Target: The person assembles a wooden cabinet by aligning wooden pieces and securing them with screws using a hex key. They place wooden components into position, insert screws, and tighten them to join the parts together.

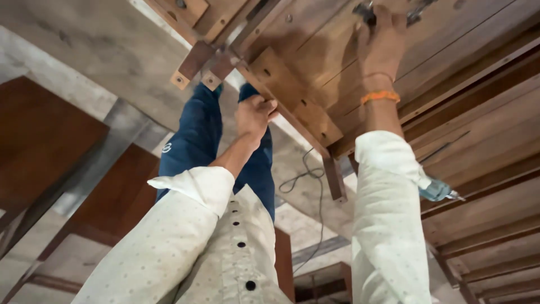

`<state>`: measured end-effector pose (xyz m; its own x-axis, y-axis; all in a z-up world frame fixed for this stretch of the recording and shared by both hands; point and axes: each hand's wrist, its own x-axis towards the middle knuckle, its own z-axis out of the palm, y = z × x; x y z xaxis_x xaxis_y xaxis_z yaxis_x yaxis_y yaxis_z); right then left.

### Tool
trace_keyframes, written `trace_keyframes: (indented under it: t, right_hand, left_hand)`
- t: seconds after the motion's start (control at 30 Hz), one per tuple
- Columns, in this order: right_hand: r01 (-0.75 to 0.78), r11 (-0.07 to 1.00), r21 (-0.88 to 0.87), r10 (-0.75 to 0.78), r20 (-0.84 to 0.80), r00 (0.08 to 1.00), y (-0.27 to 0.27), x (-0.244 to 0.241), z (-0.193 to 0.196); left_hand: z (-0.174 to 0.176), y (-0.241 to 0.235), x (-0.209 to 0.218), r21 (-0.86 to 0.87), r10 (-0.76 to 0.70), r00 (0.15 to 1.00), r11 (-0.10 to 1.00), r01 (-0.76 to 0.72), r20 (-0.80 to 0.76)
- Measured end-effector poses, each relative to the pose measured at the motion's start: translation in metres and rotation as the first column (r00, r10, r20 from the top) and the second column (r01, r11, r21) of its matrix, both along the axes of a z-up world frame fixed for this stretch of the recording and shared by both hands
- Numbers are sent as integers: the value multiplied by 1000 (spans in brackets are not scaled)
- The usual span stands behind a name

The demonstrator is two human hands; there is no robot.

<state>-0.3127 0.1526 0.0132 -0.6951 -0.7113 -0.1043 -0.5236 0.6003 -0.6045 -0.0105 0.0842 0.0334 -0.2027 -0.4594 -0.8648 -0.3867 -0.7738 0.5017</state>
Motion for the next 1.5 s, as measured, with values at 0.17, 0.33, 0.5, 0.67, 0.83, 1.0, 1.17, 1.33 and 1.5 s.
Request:
trace_keyframes:
  t: [0.17,0.33,0.5,0.67,0.83,1.0,1.17,1.33,1.5]
  right_hand:
    - [-7,988,151,47,-267,963,0,17,-15]
    - [84,988,126,-43,-298,953,20,35,-23]
    - [590,733,-338,-371,527,764,37,113,74]
    - [748,660,-73,-507,692,514,74,207,86]
    - [660,748,-71,-433,701,566,96,223,50]
    - [492,870,17,-422,542,727,77,210,37]
    - [502,844,189,-524,494,694,63,200,45]
    - [450,844,292,-536,430,727,49,188,47]
    - [544,795,269,-567,647,510,56,184,34]
  left_hand:
    - [2,-7,0,66,32,998,997,-29,-45]
    - [-10,-5,8,86,5,997,996,2,-82]
    - [20,-17,-14,10,-175,979,984,175,108]
    - [20,-19,-23,13,-156,974,988,156,165]
    - [12,-15,-18,8,-168,974,986,169,153]
    - [20,-17,-22,22,-167,967,986,166,192]
    - [19,-16,-22,31,-151,972,989,148,183]
    - [23,-21,-23,54,-143,970,989,135,198]
    - [18,-17,-20,36,-131,979,991,127,157]
